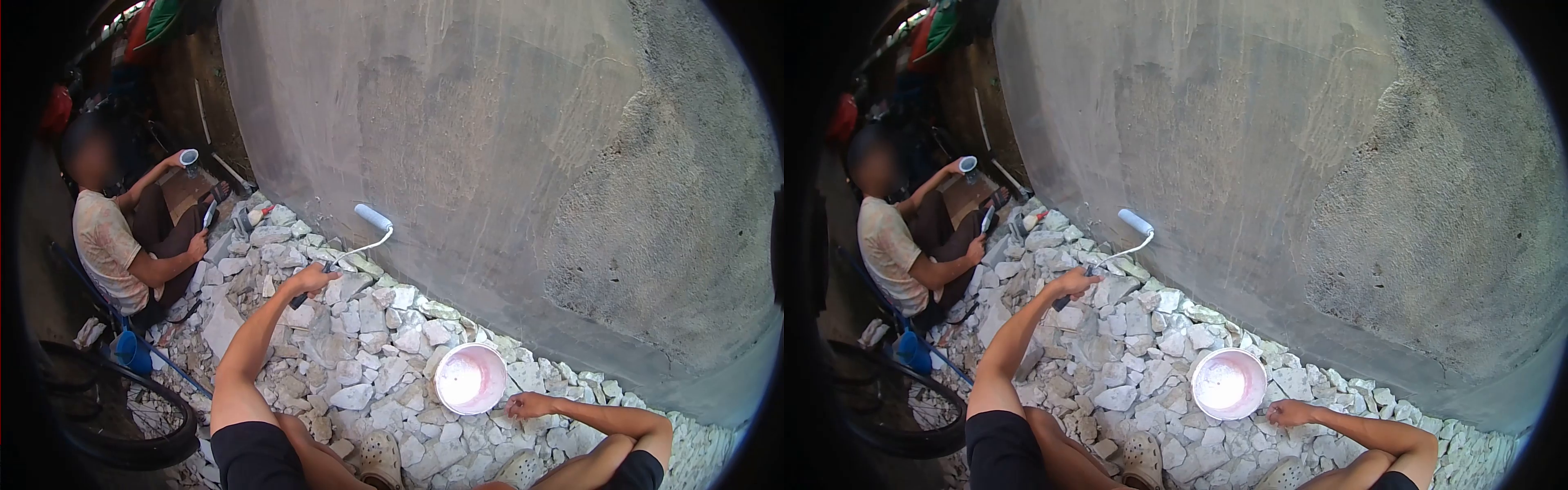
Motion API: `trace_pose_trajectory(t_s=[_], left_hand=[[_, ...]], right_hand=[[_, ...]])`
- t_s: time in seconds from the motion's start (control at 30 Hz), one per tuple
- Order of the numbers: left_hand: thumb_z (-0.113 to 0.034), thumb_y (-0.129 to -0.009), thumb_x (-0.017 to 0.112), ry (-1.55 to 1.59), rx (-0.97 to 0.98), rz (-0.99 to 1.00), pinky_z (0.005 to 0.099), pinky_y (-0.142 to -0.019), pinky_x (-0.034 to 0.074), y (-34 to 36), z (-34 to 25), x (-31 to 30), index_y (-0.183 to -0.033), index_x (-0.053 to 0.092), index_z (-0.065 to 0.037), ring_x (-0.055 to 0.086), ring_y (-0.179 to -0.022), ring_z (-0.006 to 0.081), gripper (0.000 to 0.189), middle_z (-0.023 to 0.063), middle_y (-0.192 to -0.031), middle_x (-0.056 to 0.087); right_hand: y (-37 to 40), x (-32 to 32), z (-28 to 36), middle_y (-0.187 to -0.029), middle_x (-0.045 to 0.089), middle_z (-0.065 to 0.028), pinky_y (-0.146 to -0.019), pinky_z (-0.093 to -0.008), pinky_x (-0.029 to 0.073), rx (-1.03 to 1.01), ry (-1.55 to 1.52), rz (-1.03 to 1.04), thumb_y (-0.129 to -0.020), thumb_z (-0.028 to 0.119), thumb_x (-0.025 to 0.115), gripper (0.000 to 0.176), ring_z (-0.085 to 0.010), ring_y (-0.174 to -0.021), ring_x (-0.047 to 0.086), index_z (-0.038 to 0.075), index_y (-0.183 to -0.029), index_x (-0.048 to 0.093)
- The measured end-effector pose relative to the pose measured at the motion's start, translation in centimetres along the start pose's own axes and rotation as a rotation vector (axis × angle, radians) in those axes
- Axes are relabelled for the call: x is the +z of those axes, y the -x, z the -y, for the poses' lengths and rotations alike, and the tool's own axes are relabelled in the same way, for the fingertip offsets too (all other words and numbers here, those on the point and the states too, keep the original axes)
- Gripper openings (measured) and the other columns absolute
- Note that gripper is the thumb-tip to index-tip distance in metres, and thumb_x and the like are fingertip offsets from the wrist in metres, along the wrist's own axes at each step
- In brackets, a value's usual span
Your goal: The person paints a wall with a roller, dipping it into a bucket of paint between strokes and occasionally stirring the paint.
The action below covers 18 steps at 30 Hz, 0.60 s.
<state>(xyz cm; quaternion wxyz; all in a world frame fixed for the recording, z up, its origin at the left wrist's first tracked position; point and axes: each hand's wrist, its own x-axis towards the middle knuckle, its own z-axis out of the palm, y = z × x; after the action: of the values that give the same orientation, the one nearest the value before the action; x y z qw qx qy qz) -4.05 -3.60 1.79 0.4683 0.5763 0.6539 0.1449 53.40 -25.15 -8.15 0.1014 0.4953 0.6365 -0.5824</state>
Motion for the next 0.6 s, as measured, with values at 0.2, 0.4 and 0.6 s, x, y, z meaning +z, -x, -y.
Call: trace_pose_trajectory(t_s=[0.2,0.4,0.6], left_hand=[[-0.037,-0.09,0.06,0.179,-0.083,0.033,0.0303,-0.035,0.028,-2.8,2.9,3.4,-0.065,0.04,-0.009,0.033,-0.038,0.0096,0.043,-0.002,-0.051,0.036],[-0.04,-0.087,0.063,-0.127,-0.175,0.234,0.0298,-0.037,0.027,-5.1,5.3,6.1,-0.06,0.042,-0.009,0.032,-0.04,0.0112,0.046,0.0005,-0.052,0.038],[-0.034,-0.09,0.06,0.183,-0.129,0.174,0.0292,-0.036,0.028,-1.6,0.9,10.7,-0.074,0.046,-0.004,0.037,-0.043,0.0107,0.036,0.001,-0.057,0.041]], right_hand=[[0.3,0.3,1.5,-0.095,0.064,-0.0061,-0.076,-0.0287,0.05,0.012,0.0,0.005,-0.09,0.024,0.05,0.03,-0.014,-0.08,0.061,0.002,-0.108,0.059],[0.4,0.5,0.3,-0.095,0.064,-0.0056,-0.076,-0.0287,0.05,0.01,-0.029,-0.013,-0.091,0.023,0.05,0.029,-0.014,-0.08,0.062,0.002,-0.108,0.059],[0.5,0.3,-0.2,-0.096,0.065,-0.0062,-0.074,-0.0285,0.05,0.026,-0.039,-0.004,-0.09,0.023,0.051,0.029,-0.0143,-0.079,0.063,0.001,-0.108,0.059]])
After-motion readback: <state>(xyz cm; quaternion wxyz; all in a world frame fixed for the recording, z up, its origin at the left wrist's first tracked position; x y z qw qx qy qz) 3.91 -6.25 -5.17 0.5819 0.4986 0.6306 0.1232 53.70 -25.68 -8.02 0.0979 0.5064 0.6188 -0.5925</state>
